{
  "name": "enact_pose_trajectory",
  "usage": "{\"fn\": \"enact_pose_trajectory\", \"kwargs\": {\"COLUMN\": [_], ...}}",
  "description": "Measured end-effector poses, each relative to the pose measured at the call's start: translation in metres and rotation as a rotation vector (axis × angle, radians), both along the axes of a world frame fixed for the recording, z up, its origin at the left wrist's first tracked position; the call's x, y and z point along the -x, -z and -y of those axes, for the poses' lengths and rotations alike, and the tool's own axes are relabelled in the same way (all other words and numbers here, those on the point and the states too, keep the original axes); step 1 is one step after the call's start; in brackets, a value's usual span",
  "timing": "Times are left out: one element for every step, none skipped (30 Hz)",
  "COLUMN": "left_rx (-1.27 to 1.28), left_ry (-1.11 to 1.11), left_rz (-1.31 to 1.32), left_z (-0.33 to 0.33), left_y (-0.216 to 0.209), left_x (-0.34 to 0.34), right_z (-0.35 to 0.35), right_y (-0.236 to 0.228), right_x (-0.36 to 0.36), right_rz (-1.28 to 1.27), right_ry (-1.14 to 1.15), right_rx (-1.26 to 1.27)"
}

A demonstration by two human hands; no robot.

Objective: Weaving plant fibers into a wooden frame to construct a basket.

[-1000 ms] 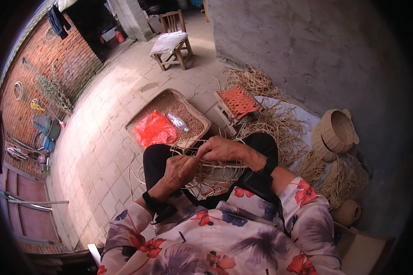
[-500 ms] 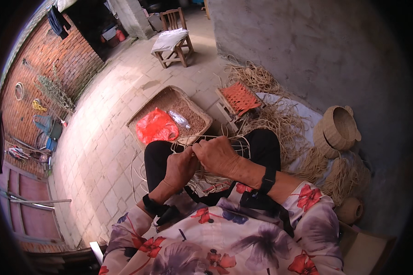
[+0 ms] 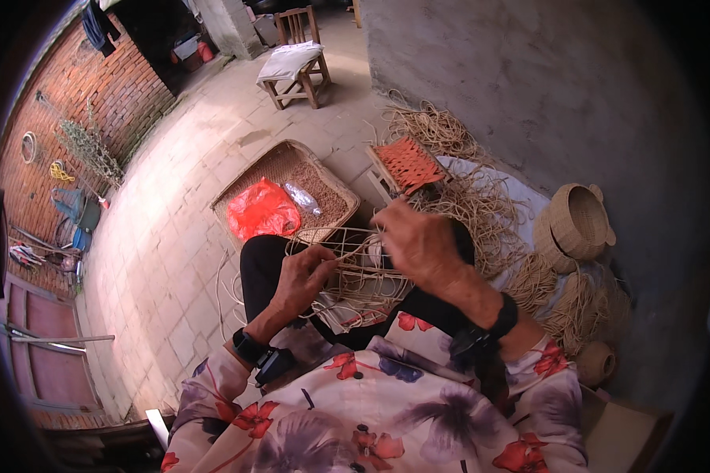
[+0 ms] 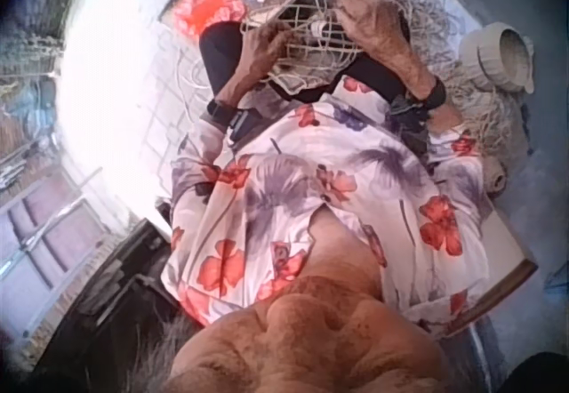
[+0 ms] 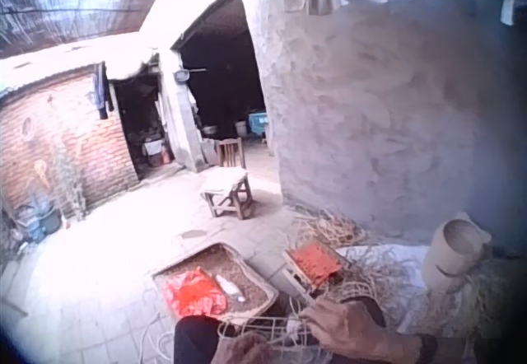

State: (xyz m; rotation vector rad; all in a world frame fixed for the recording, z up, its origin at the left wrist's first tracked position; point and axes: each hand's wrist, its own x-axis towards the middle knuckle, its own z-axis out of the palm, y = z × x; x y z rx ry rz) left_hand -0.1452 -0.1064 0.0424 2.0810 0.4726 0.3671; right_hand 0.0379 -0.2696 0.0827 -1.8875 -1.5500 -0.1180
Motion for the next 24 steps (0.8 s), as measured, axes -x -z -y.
{"fn": "enact_pose_trajectory", "kwargs": {"left_rx": [-0.006,-0.013,-0.025,-0.026,-0.04,-0.065,-0.088,-0.083,-0.102,-0.108,-0.118,-0.048,0.034,0.129,0.109,0.187,0.258,0.26,0.332,0.402,0.394,0.425,0.464,0.495], "left_ry": [-0.011,-0.007,-0.007,-0.006,-0.013,0.005,0.025,0.024,-0.013,-0.046,-0.051,-0.075,-0.088,-0.119,-0.126,-0.146,-0.188,-0.169,-0.186,-0.199,-0.2,-0.156,-0.123,-0.123], "left_rz": [0.012,0.009,0.022,0.015,0.034,0.026,0.018,0.018,0.008,0.013,-0.006,0.039,0.115,0.131,0.115,0.167,0.171,0.233,0.199,0.159,0.179,0.13,0.059,0.023], "left_z": [0.0,0.0,0.0,0.0,-0.001,-0.001,-0.001,0.0,0.0,0.0,0.002,0.003,0.004,0.004,0.003,0.005,0.004,0.002,0.003,0.0,-0.004,-0.013,-0.022,-0.034], "left_y": [-0.001,-0.002,-0.003,-0.004,-0.006,-0.007,-0.008,-0.008,-0.008,-0.006,-0.003,0.001,0.005,0.011,0.017,0.022,0.027,0.03,0.031,0.031,0.028,0.021,0.014,0.004], "left_x": [-0.001,-0.002,-0.001,-0.001,0.001,0.003,0.004,0.006,0.009,0.011,0.013,0.015,0.018,0.017,0.017,0.018,0.017,0.017,0.019,0.02,0.023,0.029,0.037,0.048], "right_z": [-0.011,-0.02,-0.028,-0.033,-0.036,-0.036,-0.036,-0.035,-0.034,-0.032,-0.032,-0.032,-0.032,-0.032,-0.032,-0.031,-0.03,-0.03,-0.028,-0.027,-0.025,-0.024,-0.023,-0.022], "right_y": [0.006,0.01,0.015,0.018,0.02,0.021,0.021,0.022,0.022,0.023,0.025,0.028,0.031,0.034,0.038,0.042,0.046,0.05,0.053,0.055,0.057,0.058,0.058,0.058], "right_x": [0.015,0.026,0.034,0.038,0.036,0.033,0.03,0.028,0.026,0.025,0.025,0.025,0.025,0.023,0.02,0.02,0.018,0.017,0.018,0.018,0.019,0.019,0.02,0.022], "right_rz": [-0.097,-0.103,-0.117,-0.136,-0.13,-0.149,-0.169,-0.169,-0.193,-0.219,-0.221,-0.224,-0.226,-0.229,-0.239,-0.267,-0.252,-0.252,-0.267,-0.255,-0.266,-0.278,-0.275,-0.27], "right_ry": [-0.151,-0.144,-0.172,-0.195,-0.207,-0.226,-0.196,-0.243,-0.255,-0.268,-0.269,-0.284,-0.299,-0.301,-0.299,-0.256,-0.296,-0.264,-0.221,-0.236,-0.248,-0.256,-0.261,-0.249], "right_rx": [-0.034,-0.037,-0.055,-0.033,-0.076,-0.006,0.134,0.071,0.078,0.084,0.088,0.082,0.074,0.073,0.07,0.15,0.075,0.072,0.111,0.074,0.054,0.043,0.032,0.022]}}
